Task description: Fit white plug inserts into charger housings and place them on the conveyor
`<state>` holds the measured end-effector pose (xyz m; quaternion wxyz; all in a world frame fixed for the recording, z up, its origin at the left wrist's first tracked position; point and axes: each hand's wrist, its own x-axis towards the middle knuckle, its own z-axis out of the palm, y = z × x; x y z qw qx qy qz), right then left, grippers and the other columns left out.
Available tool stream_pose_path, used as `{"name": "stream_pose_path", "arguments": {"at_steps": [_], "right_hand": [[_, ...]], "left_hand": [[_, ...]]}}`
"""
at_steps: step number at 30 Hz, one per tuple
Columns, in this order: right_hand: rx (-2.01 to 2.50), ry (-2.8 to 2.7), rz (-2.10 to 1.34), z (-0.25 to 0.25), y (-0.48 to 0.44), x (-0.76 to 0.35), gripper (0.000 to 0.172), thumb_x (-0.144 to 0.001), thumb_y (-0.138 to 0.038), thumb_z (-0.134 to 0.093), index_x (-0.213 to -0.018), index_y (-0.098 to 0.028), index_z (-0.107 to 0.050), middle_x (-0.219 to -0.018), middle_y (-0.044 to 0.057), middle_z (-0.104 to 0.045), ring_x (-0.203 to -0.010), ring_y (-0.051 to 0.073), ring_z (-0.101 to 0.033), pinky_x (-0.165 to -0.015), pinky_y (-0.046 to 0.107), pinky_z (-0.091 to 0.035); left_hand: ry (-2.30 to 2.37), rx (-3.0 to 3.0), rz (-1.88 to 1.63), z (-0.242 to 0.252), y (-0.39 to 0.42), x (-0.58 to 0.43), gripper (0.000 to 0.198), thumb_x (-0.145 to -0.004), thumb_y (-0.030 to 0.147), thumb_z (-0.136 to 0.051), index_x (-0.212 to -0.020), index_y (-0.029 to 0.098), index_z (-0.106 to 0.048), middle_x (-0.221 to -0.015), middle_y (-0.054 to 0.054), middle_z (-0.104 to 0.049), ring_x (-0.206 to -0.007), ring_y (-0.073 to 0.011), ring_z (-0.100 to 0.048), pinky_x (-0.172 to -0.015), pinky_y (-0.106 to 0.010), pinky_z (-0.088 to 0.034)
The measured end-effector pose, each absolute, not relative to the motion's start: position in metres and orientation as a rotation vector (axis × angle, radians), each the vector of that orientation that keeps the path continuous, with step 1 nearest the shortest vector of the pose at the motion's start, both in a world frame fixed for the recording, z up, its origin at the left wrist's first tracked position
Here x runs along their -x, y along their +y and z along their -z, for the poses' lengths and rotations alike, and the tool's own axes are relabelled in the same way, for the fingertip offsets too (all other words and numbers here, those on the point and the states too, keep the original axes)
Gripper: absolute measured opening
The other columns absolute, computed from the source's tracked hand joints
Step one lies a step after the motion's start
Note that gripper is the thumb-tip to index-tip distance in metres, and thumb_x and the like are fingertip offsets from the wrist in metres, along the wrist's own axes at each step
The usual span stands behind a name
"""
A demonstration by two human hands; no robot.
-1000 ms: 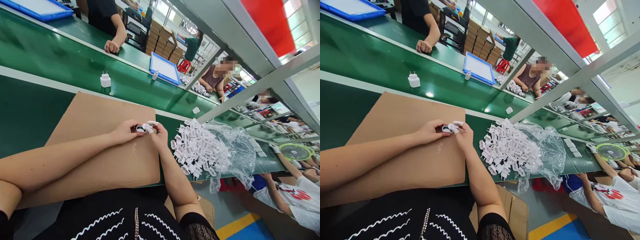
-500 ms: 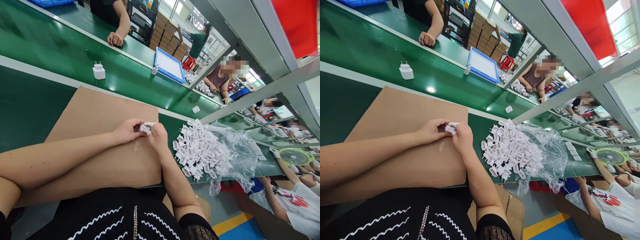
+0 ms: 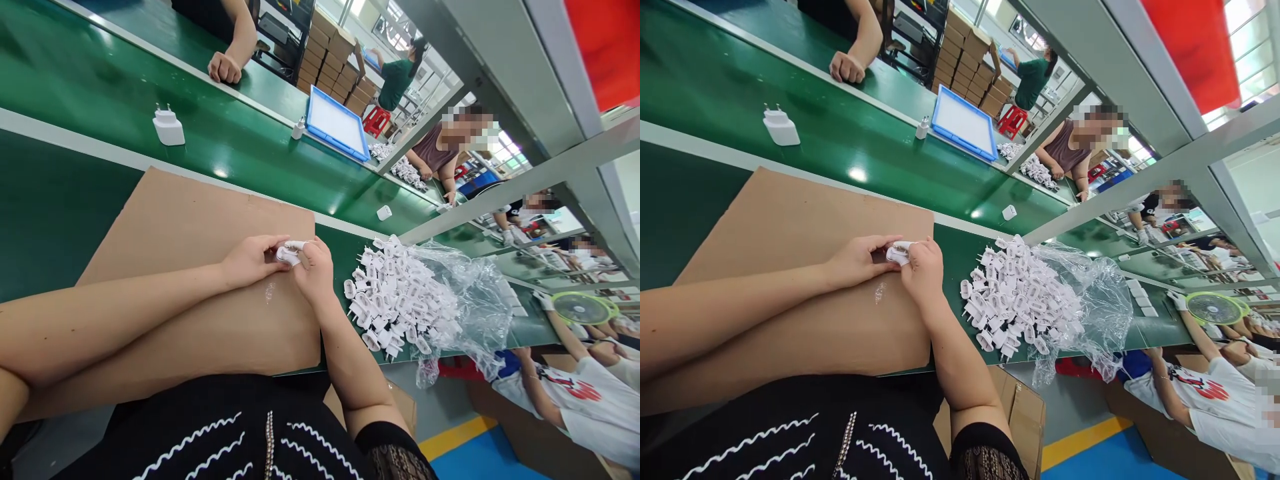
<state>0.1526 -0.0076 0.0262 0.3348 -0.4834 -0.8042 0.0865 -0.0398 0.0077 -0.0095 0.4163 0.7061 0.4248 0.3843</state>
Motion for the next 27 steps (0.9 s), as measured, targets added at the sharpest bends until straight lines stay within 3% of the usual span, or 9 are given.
{"name": "stream_pose_path", "arguments": {"at_steps": [7, 11, 14, 18, 20, 23, 25, 27], "right_hand": [[1.292, -2.133, -0.186, -0.031, -0.009, -0.150, 0.016, -0.079, -0.009, -0.056, -0.080, -0.025, -0.055, -0.078, 0.000, -0.064, -0.086, 0.020, -0.061, -0.116, 0.042, -0.039], [1.282, -2.162, -0.241, -0.031, -0.005, -0.152, 0.018, -0.078, -0.008, -0.058, -0.087, -0.024, -0.060, -0.085, 0.000, -0.068, -0.088, 0.020, -0.063, -0.119, 0.041, -0.035], [1.349, -2.147, -0.276, -0.026, -0.002, -0.150, 0.020, -0.079, -0.008, -0.058, -0.090, -0.024, -0.064, -0.084, -0.002, -0.069, -0.089, 0.019, -0.064, -0.118, 0.039, -0.036], [1.468, -2.076, -0.328, -0.024, -0.005, -0.145, 0.031, -0.086, -0.015, -0.060, -0.116, -0.023, -0.067, -0.097, 0.002, -0.074, -0.101, 0.020, -0.065, -0.109, 0.037, -0.043], [1.483, -2.050, -0.313, -0.028, -0.016, -0.148, 0.049, -0.091, -0.026, -0.062, -0.139, -0.020, -0.056, -0.113, 0.007, -0.074, -0.114, 0.022, -0.063, -0.111, 0.038, -0.043], [1.531, -2.059, -0.113, -0.037, -0.050, -0.169, 0.074, -0.096, -0.045, -0.060, -0.159, -0.019, -0.032, -0.150, 0.013, -0.055, -0.146, 0.027, -0.040, -0.126, 0.049, -0.021], [1.732, -2.010, 0.103, -0.039, -0.080, -0.194, 0.077, -0.096, -0.054, -0.058, -0.161, -0.024, -0.031, -0.162, 0.012, -0.039, -0.156, 0.034, -0.019, -0.127, 0.058, -0.004], [2.059, -1.819, 0.247, -0.035, -0.107, -0.223, 0.078, -0.092, -0.062, -0.059, -0.158, -0.024, -0.039, -0.162, 0.016, -0.037, -0.157, 0.045, -0.004, -0.123, 0.068, 0.004]], "left_hand": [[1.188, -2.377, -0.923, 0.012, 0.002, 0.038, 0.055, -0.102, 0.050, -0.049, -0.141, 0.013, -0.057, -0.110, -0.013, -0.072, -0.099, -0.0293, -0.066, -0.086, -0.043, -0.051], [1.331, -2.664, -0.834, 0.011, -0.002, 0.038, 0.061, -0.104, 0.053, -0.041, -0.137, 0.005, -0.058, -0.109, -0.022, -0.070, -0.103, -0.0363, -0.065, -0.082, -0.046, -0.049], [1.380, -2.770, -0.801, 0.011, -0.001, 0.039, 0.060, -0.106, 0.051, -0.037, -0.133, 0.002, -0.060, -0.106, -0.023, -0.071, -0.100, -0.0364, -0.065, -0.080, -0.047, -0.049], [1.371, -2.791, -0.846, 0.011, 0.004, 0.042, 0.056, -0.105, 0.052, -0.039, -0.130, 0.007, -0.062, -0.102, -0.018, -0.071, -0.096, -0.0339, -0.066, -0.080, -0.045, -0.049], [1.305, -2.783, -0.884, 0.010, 0.007, 0.044, 0.051, -0.105, 0.049, -0.041, -0.129, 0.010, -0.062, -0.104, -0.016, -0.072, -0.097, -0.0323, -0.066, -0.084, -0.044, -0.050], [1.205, -2.768, -0.938, 0.007, 0.010, 0.047, 0.045, -0.104, 0.047, -0.046, -0.128, 0.013, -0.063, -0.111, -0.014, -0.072, -0.101, -0.0305, -0.067, -0.089, -0.042, -0.050], [1.172, -2.757, -0.949, 0.004, 0.013, 0.048, 0.045, -0.103, 0.048, -0.049, -0.128, 0.014, -0.064, -0.114, -0.013, -0.072, -0.101, -0.0295, -0.066, -0.090, -0.041, -0.050], [1.153, -2.752, -0.942, 0.002, 0.015, 0.049, 0.044, -0.102, 0.047, -0.051, -0.128, 0.015, -0.064, -0.113, -0.012, -0.072, -0.100, -0.0291, -0.066, -0.088, -0.040, -0.050]]}}
